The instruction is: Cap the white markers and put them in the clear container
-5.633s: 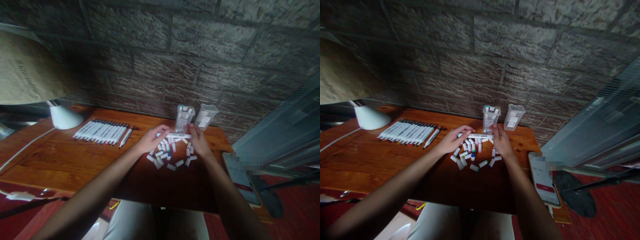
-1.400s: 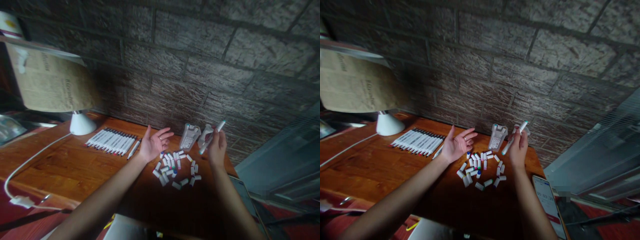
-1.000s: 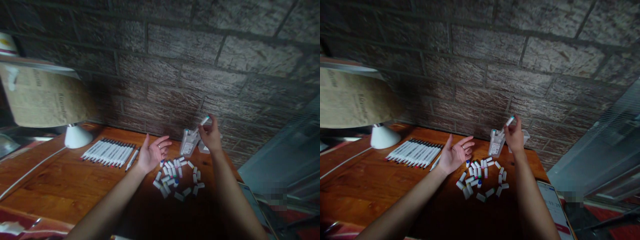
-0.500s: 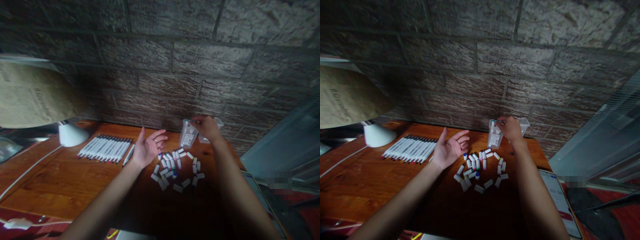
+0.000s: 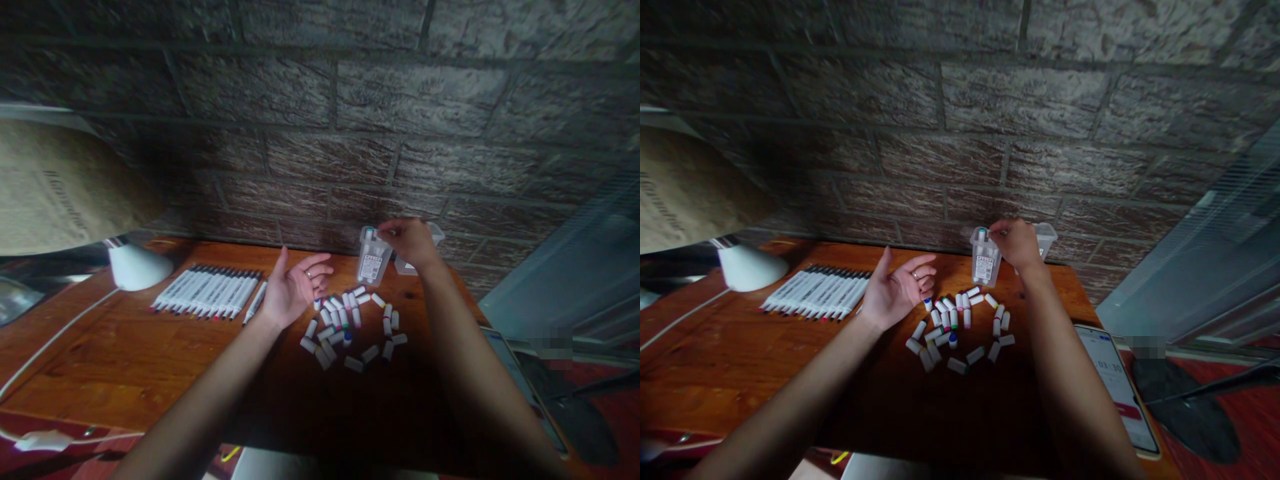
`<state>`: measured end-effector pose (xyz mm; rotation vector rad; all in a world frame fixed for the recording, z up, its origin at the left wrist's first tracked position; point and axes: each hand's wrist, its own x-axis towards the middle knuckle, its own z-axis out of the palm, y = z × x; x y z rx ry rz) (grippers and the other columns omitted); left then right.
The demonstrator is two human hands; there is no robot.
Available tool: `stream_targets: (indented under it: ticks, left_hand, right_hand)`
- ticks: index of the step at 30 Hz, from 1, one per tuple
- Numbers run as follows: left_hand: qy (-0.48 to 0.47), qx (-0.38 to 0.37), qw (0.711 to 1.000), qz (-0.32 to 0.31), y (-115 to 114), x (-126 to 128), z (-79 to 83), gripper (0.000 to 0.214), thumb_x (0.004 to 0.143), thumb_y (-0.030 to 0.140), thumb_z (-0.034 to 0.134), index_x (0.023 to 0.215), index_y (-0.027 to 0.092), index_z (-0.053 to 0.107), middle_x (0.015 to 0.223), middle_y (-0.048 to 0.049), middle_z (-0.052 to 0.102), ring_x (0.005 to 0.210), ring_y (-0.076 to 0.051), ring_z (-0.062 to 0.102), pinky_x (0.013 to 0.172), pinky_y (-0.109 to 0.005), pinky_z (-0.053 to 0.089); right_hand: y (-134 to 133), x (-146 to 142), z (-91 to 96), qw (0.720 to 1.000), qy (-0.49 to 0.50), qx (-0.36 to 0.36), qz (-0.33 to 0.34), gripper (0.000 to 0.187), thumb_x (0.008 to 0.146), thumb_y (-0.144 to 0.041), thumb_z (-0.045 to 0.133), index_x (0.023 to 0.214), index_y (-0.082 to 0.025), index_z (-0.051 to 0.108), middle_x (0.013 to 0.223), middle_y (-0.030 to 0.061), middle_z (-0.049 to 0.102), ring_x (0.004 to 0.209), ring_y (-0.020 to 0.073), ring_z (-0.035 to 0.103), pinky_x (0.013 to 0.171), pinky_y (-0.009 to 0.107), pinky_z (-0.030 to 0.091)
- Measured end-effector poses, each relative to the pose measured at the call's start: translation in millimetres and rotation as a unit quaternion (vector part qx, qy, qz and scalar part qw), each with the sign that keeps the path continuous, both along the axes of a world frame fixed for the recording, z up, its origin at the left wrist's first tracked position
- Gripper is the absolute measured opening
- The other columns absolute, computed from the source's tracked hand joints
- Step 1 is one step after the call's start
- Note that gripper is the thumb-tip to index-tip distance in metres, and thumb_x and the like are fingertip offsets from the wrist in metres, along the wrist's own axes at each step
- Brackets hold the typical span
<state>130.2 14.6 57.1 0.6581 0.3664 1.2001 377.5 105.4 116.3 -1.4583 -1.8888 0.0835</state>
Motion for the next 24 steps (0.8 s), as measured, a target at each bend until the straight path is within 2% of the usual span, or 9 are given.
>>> stream_targets:
  ticks: [6, 12, 16, 19, 24]
  left_hand:
    - [0.005, 0.0, 1.0, 0.012, -0.4, -1.7, 3.3, 0.074, 0.095, 0.064, 0.026, 0.108, 0.005, 0.07, 0.085, -0.0166, 0.071, 0.063, -0.018, 0.058, 0.059, -0.031, 0.042]
    - [0.013, -0.003, 1.0, 0.011, 0.0, -1.7, 1.8, 0.074, 0.095, 0.063, 0.026, 0.108, 0.005, 0.07, 0.086, -0.0165, 0.072, 0.063, -0.018, 0.059, 0.059, -0.03, 0.043]
    - [0.023, 0.008, 1.0, 0.007, 1.0, -2.9, 0.3, 0.074, 0.095, 0.063, 0.026, 0.108, 0.005, 0.07, 0.087, -0.0167, 0.072, 0.064, -0.019, 0.06, 0.059, -0.03, 0.044]
    - [0.023, 0.01, 1.0, 0.009, 1.2, -3.2, 0.1, 0.073, 0.095, 0.063, 0.027, 0.108, 0.006, 0.07, 0.086, -0.0159, 0.072, 0.064, -0.019, 0.061, 0.059, -0.03, 0.045]
    - [0.033, -0.001, 0.999, 0.003, 0.6, -2.7, 0.5, 0.072, 0.095, 0.063, 0.029, 0.108, 0.006, 0.07, 0.086, -0.0164, 0.072, 0.064, -0.019, 0.061, 0.059, -0.029, 0.045]
  right_hand:
    - [-6.1, 5.1, 6.6, 0.997, -0.07, -0.017, -0.01, 0.018, 0.08, -0.026, 0.067, 0.092, -0.023, 0.08, 0.084, 0.0031, 0.078, 0.081, 0.0214, 0.072, 0.079, 0.029, 0.05]
    - [-11.7, 4.6, 11.5, 0.994, -0.104, -0.019, 0.021, 0.024, 0.088, -0.022, 0.056, 0.094, -0.022, 0.079, 0.088, 0.0044, 0.078, 0.08, 0.0201, 0.072, 0.078, 0.028, 0.05]
    - [-9.8, 5.8, 10.9, 0.994, -0.105, -0.001, 0.003, 0.023, 0.083, -0.018, 0.059, 0.092, -0.022, 0.079, 0.089, 0.0041, 0.078, 0.082, 0.021, 0.071, 0.08, 0.029, 0.05]
    - [-8.9, 6.9, 11.5, 0.996, -0.087, -0.018, -0.006, 0.021, 0.079, -0.016, 0.062, 0.089, -0.022, 0.079, 0.084, 0.0034, 0.077, 0.08, 0.0205, 0.071, 0.08, 0.029, 0.051]
    - [-8.5, 7.4, 12.5, 0.998, -0.054, -0.028, 0.014, 0.019, 0.076, -0.015, 0.064, 0.086, -0.022, 0.079, 0.08, 0.0017, 0.077, 0.077, 0.0193, 0.071, 0.078, 0.029, 0.052]
